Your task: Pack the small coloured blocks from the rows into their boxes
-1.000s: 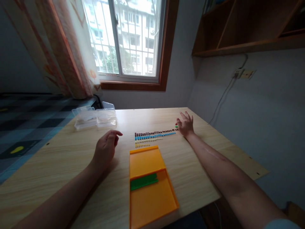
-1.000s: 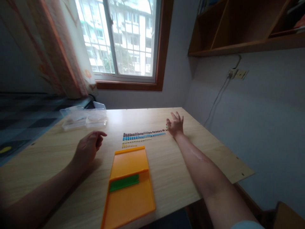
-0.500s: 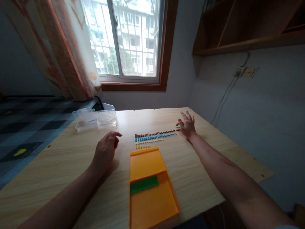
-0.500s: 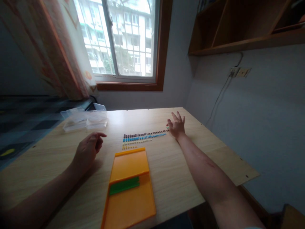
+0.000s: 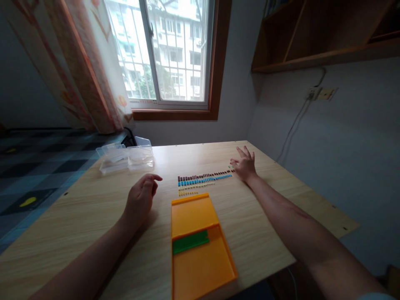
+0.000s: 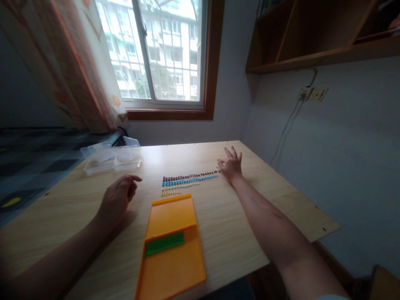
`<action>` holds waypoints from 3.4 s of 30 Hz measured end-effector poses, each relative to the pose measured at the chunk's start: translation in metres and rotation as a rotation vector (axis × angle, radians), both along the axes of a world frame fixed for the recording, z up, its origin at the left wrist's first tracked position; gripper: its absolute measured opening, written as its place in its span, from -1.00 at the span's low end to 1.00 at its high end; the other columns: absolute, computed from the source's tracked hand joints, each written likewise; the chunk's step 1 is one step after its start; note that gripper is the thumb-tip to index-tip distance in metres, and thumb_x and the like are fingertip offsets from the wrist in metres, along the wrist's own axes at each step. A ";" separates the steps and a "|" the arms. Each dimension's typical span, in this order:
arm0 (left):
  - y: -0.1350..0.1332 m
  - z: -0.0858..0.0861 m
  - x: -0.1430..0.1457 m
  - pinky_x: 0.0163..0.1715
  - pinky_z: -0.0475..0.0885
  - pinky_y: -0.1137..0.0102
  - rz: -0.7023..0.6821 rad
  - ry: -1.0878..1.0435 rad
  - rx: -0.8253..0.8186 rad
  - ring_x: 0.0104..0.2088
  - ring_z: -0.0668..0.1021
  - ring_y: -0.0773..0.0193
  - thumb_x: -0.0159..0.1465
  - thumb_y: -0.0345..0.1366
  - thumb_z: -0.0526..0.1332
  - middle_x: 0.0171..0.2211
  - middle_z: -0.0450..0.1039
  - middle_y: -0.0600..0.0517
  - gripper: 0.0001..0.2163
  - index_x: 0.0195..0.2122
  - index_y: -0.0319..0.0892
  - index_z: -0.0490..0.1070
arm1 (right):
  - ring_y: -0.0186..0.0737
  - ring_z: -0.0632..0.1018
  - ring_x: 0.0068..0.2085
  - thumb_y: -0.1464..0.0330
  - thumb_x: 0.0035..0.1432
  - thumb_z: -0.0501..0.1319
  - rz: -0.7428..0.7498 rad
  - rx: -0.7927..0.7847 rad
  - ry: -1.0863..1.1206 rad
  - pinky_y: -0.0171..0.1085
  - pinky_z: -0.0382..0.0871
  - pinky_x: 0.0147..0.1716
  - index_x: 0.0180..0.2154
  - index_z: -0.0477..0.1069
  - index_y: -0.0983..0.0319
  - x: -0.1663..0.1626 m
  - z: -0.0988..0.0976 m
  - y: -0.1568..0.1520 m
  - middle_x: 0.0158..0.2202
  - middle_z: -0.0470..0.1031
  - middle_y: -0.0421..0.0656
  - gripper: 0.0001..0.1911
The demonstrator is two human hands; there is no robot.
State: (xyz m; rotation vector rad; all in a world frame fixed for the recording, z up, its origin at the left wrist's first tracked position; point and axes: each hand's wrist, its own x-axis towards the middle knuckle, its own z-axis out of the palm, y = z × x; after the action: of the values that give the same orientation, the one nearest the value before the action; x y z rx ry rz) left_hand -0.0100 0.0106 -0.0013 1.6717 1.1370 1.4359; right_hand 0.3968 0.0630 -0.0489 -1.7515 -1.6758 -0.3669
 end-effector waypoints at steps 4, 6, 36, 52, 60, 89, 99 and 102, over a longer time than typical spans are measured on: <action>0.001 -0.002 0.000 -0.65 0.10 0.47 -0.008 0.014 0.001 -0.59 0.24 0.33 0.35 0.00 0.08 -0.61 0.16 0.15 -0.66 -0.30 -0.15 0.46 | 0.20 0.04 0.44 0.26 0.17 0.29 -0.015 -0.030 0.000 0.37 -0.26 0.34 -0.35 0.68 0.19 -0.001 -0.001 0.002 0.40 0.20 -0.02 -0.80; 0.000 -0.002 0.000 -0.65 0.10 0.46 -0.004 0.022 0.000 -0.60 0.25 0.32 0.35 -0.01 0.08 -0.61 0.16 0.15 -0.67 -0.30 -0.14 0.46 | 0.20 0.03 0.44 0.25 0.13 0.32 -0.017 -0.051 0.002 0.38 -0.25 0.33 -0.36 0.68 0.16 -0.002 -0.001 0.002 0.40 0.19 -0.04 -0.83; -0.011 0.005 0.001 -0.57 0.20 0.44 -0.047 0.299 0.127 -0.58 0.29 0.31 0.37 -0.06 0.07 -0.62 0.23 0.13 -0.67 -0.35 -0.16 0.47 | 0.20 0.37 0.24 0.36 0.15 0.27 0.145 -0.015 0.112 0.20 0.11 0.29 -0.37 0.66 0.22 -0.021 0.048 -0.025 0.15 0.51 0.04 -0.83; -0.044 0.018 0.022 -0.56 0.14 0.42 -0.504 0.776 0.340 -0.59 0.29 0.37 0.31 -0.25 0.19 -0.60 0.28 0.12 -0.70 -0.58 -0.14 0.33 | -0.36 0.49 -0.35 0.43 0.29 0.22 1.282 -0.635 -0.259 -0.33 0.29 -0.36 -0.31 0.58 0.20 -0.141 0.088 -0.180 -0.28 0.56 -0.20 -0.84; -0.047 0.019 0.024 -0.54 0.17 0.39 -0.579 0.832 0.333 -0.56 0.34 0.35 0.32 -0.20 0.21 -0.56 0.33 0.11 -0.68 -0.58 -0.14 0.31 | -0.34 0.42 -0.39 0.37 0.27 0.21 1.178 -0.653 -0.403 -0.29 0.17 -0.41 -0.39 0.55 0.19 -0.136 0.082 -0.184 -0.40 0.46 -0.23 -0.81; -0.056 0.018 0.027 -0.39 0.35 0.47 -0.705 0.899 0.309 -0.44 0.52 0.37 0.28 -0.30 0.25 -0.33 0.54 0.08 -0.83 -0.20 0.00 0.66 | -0.36 0.41 -0.40 0.40 0.27 0.21 0.815 -0.626 -0.403 -0.28 0.07 -0.42 -0.40 0.56 0.22 -0.135 0.088 -0.179 -0.39 0.55 -0.22 -0.78; -0.057 0.020 0.028 -0.39 0.35 0.46 -0.712 0.904 0.304 -0.45 0.52 0.37 0.26 -0.32 0.26 -0.34 0.54 0.08 -0.82 -0.21 0.00 0.66 | -0.36 0.41 -0.41 0.40 0.27 0.22 0.830 -0.611 -0.395 -0.28 0.02 -0.44 -0.40 0.57 0.21 -0.135 0.086 -0.181 -0.40 0.55 -0.23 -0.79; -0.057 0.020 0.028 -0.39 0.35 0.46 -0.702 0.905 0.312 -0.45 0.52 0.37 0.27 -0.31 0.26 -0.34 0.55 0.09 -0.83 -0.22 0.01 0.66 | -0.37 0.40 -0.42 0.41 0.25 0.24 0.820 -0.631 -0.398 -0.28 0.00 -0.45 -0.41 0.58 0.21 -0.135 0.087 -0.181 -0.40 0.55 -0.23 -0.81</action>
State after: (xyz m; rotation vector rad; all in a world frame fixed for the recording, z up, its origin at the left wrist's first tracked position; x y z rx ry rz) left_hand 0.0180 -0.0467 0.0185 2.7055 0.5858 0.3931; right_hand 0.2615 -0.1177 0.0384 -1.2291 -2.8393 0.2407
